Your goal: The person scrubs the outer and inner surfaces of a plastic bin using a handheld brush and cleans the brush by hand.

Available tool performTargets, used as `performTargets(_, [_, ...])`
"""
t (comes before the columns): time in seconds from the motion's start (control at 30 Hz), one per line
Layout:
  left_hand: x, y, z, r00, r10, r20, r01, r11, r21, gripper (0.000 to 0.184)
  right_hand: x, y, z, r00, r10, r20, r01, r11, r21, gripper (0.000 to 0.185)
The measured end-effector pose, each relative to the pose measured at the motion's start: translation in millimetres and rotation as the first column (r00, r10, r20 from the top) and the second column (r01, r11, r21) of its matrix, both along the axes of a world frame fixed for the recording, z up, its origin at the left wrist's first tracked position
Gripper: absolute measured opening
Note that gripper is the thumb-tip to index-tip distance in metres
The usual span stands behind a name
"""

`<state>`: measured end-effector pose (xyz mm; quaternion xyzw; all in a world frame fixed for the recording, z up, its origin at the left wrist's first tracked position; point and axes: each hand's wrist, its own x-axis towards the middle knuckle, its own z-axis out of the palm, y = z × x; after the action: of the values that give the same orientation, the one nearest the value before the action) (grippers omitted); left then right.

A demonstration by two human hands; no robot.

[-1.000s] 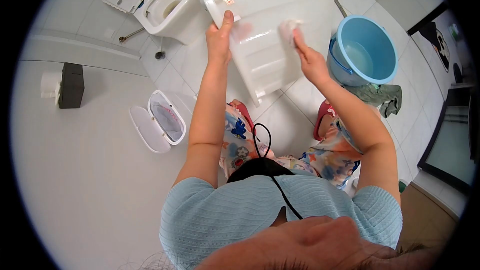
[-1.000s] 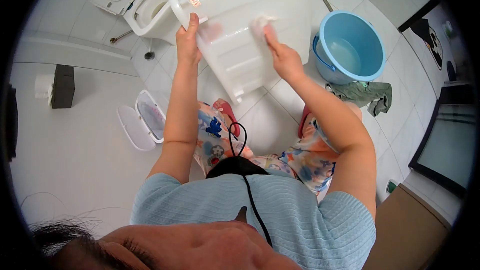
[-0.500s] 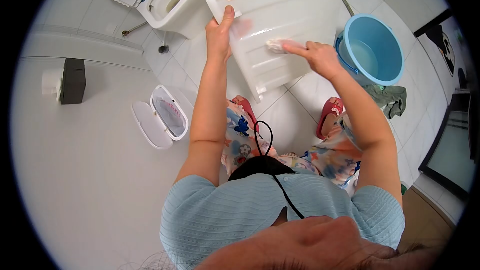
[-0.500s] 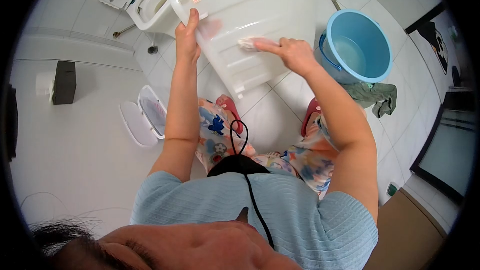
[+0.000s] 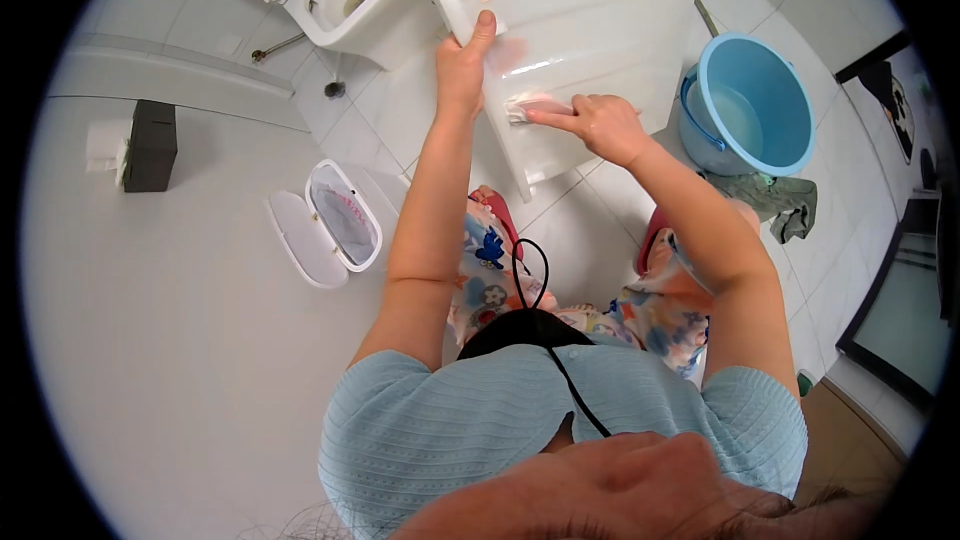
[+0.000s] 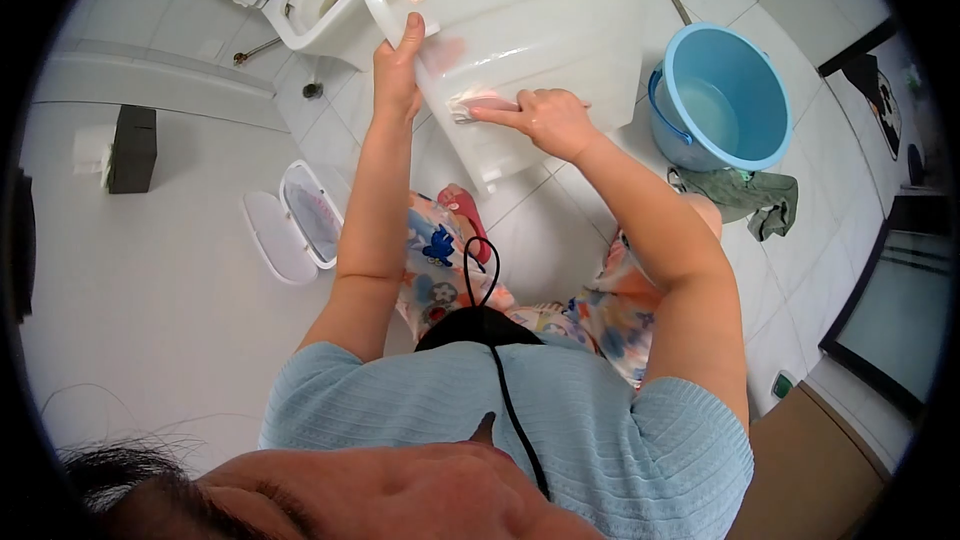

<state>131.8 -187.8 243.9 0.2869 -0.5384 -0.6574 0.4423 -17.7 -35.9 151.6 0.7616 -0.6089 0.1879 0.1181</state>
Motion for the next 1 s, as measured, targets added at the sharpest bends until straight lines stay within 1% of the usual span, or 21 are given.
performTargets(0.07, [2, -5, -3, 1.000, 0.007, 0.017, -0.007, 1.000, -0.002, 0.057, 4, -2, 0, 1.000, 0.015, -0.021, -0.015, 0.999, 0.028, 0.074])
performTargets(0.17, [3, -7, -5, 0.998, -0.002, 0.055, 0.004, 0.999, -0.036, 0.060, -8, -5, -3, 0.999, 0.025, -0.038, -0.026, 1.000, -0.010, 0.074])
performTargets(0.23, [6, -5, 1, 0.997, -0.002, 0.072, 0.003, 1.000, -0.018, 0.060, -35, 6, -4, 0.998, -0.034, 0.055, 0.032, 0.998, 0.048, 0.072])
performTargets(0.27, [6, -4, 4, 0.996, -0.004, 0.085, 0.004, 1.000, 0.003, 0.059, -49, 14, -5, 0.998, -0.031, 0.053, 0.029, 0.998, 0.052, 0.072])
performTargets(0.33, [10, -4, 8, 0.996, -0.018, 0.083, 0.017, 1.000, 0.011, 0.059, -77, 31, -6, 0.976, -0.215, 0.023, 0.209, 0.965, 0.159, 0.078])
performTargets(0.37, [12, -5, 9, 0.996, -0.034, 0.086, 0.033, 0.999, 0.014, 0.059, -92, 38, -13, 0.977, -0.213, 0.020, 0.207, 0.965, 0.163, 0.078])
performTargets(0.43, [13, -7, 8, 0.996, -0.041, 0.083, 0.038, 0.999, 0.036, 0.059, -123, 48, -26, 0.935, -0.353, 0.019, 0.344, 0.920, 0.186, 0.077])
performTargets(0.47, [13, -9, 8, 0.995, -0.049, 0.082, 0.045, 0.998, 0.054, 0.059, -137, 53, -30, 0.935, -0.354, 0.018, 0.345, 0.920, 0.188, 0.077])
performTargets(0.5, [13, -10, 7, 0.995, -0.052, 0.081, 0.048, 0.997, 0.054, 0.059, -148, 58, -30, 0.907, -0.421, 0.008, 0.412, 0.890, 0.196, 0.076])
performTargets(0.53, [11, -11, 7, 0.996, -0.040, 0.075, 0.037, 0.999, 0.035, 0.059, -156, 60, -31, 0.873, -0.488, -0.003, 0.479, 0.855, 0.201, 0.075])
performTargets(0.57, [10, -12, 7, 0.997, -0.029, 0.070, 0.028, 0.999, 0.015, 0.059, -162, 61, -33, 0.869, -0.494, -0.003, 0.485, 0.852, 0.196, 0.075])
performTargets(0.67, [9, -13, 6, 0.998, -0.019, 0.057, 0.020, 1.000, -0.016, 0.059, -169, 69, -34, 0.783, -0.621, -0.021, 0.601, 0.748, 0.280, 0.069])
performTargets(0.8, [10, -10, 12, 0.999, -0.010, 0.046, 0.010, 1.000, 0.000, 0.062, -163, 67, -36, 0.805, -0.591, 0.054, 0.557, 0.784, 0.274, 0.067])
performTargets(0.87, [12, -12, 13, 0.999, -0.033, 0.041, 0.032, 0.999, 0.033, 0.064, -151, 63, -32, 0.801, -0.589, 0.113, 0.524, 0.779, 0.344, 0.067])
performTargets(0.9, [13, -14, 13, 0.998, -0.034, 0.043, 0.033, 0.999, 0.032, 0.064, -145, 61, -30, 0.800, -0.589, 0.114, 0.524, 0.779, 0.345, 0.067])
performTargets(0.97, [12, -19, 12, 0.999, -0.034, 0.026, 0.033, 0.999, 0.023, 0.063, -131, 56, -27, 0.893, -0.433, 0.125, 0.392, 0.883, 0.259, 0.068])
performTargets(1.0, [11, -21, 12, 0.999, -0.032, 0.030, 0.031, 0.999, 0.024, 0.063, -121, 51, -22, 0.893, -0.431, 0.128, 0.389, 0.884, 0.261, 0.068])
